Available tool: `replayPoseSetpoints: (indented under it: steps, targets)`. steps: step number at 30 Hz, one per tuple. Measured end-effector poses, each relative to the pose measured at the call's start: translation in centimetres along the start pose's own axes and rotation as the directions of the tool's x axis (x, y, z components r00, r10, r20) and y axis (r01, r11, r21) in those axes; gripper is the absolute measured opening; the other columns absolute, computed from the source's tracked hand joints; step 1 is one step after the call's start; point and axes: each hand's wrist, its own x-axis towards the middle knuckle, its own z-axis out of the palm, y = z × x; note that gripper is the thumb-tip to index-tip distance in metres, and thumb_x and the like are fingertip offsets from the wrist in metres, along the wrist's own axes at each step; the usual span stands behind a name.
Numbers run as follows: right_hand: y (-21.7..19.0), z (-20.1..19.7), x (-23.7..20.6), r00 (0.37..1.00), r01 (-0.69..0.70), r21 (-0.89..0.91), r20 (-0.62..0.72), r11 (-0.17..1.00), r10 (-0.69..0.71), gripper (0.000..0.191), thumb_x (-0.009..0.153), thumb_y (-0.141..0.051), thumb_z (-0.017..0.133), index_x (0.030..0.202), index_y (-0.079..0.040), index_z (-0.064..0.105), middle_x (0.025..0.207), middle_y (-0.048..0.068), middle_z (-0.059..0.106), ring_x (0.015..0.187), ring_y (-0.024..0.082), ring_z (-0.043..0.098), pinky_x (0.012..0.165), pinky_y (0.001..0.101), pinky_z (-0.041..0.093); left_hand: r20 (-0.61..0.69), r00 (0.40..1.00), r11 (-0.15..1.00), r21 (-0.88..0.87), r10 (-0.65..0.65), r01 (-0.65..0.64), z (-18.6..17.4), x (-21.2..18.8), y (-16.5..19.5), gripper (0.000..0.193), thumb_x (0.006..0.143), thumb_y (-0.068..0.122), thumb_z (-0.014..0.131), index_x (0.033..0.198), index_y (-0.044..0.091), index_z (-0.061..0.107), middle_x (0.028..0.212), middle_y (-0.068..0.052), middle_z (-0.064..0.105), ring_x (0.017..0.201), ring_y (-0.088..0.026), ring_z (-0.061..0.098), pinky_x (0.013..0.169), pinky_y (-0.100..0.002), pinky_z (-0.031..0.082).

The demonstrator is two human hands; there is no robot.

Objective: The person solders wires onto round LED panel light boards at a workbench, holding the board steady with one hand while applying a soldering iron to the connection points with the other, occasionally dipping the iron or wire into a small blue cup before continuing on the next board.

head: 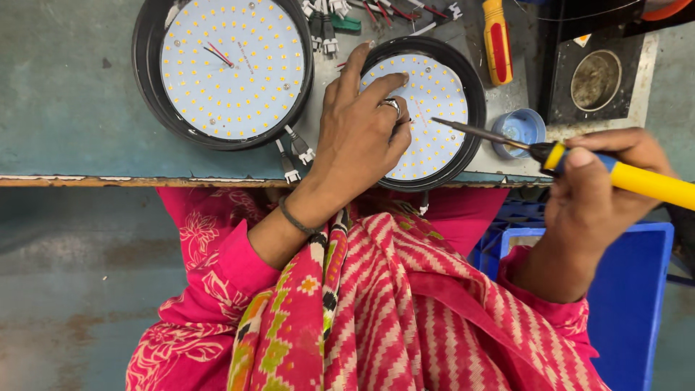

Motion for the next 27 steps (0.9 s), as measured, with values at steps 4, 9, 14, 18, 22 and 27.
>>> replayPoseSetpoints:
  steps: [4,9,14,18,22,27]
  targets:
    - [0.3,0.8,0.0,0.997,-0.067,-0.009,0.030,0.998,0.067,0.007,0.094,0.001,0.066,0.098,0.003,0.060,0.084,0.010,0.064,0.047,0.006,0.046,0.045,0.0172,0.036,-0.010,1.000,1.000,0.006,0.003,-0.003,0.1,0.1,0.0,0.012,0.087,0.013,0.075,0.089,0.001,0.076,0.133,-0.010,0.067,0.146,-0.046,0.038,0.109,-0.058,0.041]
    - [0.9,0.7,-0.1,0.995,-0.042,-0.019,0.095,0.999,0.044,0.007,0.099,0.002,0.066,0.102,0.004,0.061,0.082,0.011,0.064,0.050,0.007,0.046,0.049,0.0192,0.038,-0.011,1.000,1.000,0.004,0.002,-0.002,0.1,0.0,0.0,0.013,0.088,0.013,0.075,0.089,0.000,0.076,0.133,-0.010,0.067,0.146,-0.045,0.038,0.109,-0.058,0.041]
    - [2.0,-0.2,-0.2,0.993,-0.035,-0.010,0.110,0.999,0.036,0.005,0.101,0.004,0.066,0.102,0.005,0.061,0.079,0.009,0.062,0.049,0.007,0.047,0.048,0.0184,0.038,-0.015,1.000,1.000,0.005,0.011,-0.011,0.1,0.0,0.0,0.013,0.089,0.013,0.075,0.090,0.000,0.076,0.134,-0.010,0.067,0.146,-0.045,0.038,0.109,-0.058,0.041]
    - [2.4,-0.5,-0.2,0.988,-0.016,0.012,0.154,1.000,0.014,0.007,0.109,0.008,0.066,0.104,0.009,0.061,0.076,0.008,0.058,0.049,0.008,0.047,0.049,0.0182,0.037,-0.018,1.000,1.000,0.004,0.013,-0.013,0.1,0.0,0.0,0.013,0.089,0.013,0.075,0.089,0.000,0.076,0.134,-0.010,0.067,0.146,-0.045,0.038,0.109,-0.058,0.041]
    - [2.0,0.0,0.1,0.993,-0.035,-0.033,0.110,0.999,0.039,0.005,0.098,0.005,0.065,0.101,0.005,0.060,0.071,0.005,0.057,0.046,0.006,0.046,0.046,0.0178,0.036,-0.016,1.000,1.000,-0.001,0.013,-0.013,0.2,0.1,0.0,0.012,0.088,0.012,0.076,0.089,0.000,0.076,0.134,-0.010,0.067,0.146,-0.045,0.038,0.109,-0.058,0.041]
    - [1.1,0.5,0.2,0.998,-0.045,0.004,0.054,0.999,0.045,0.008,0.098,0.001,0.067,0.100,0.003,0.060,0.074,0.006,0.058,0.046,0.006,0.045,0.045,0.0175,0.035,-0.014,1.000,1.000,0.000,0.010,-0.010,0.3,0.1,0.0,0.012,0.087,0.012,0.076,0.088,0.000,0.075,0.133,-0.010,0.067,0.146,-0.045,0.038,0.109,-0.058,0.041]
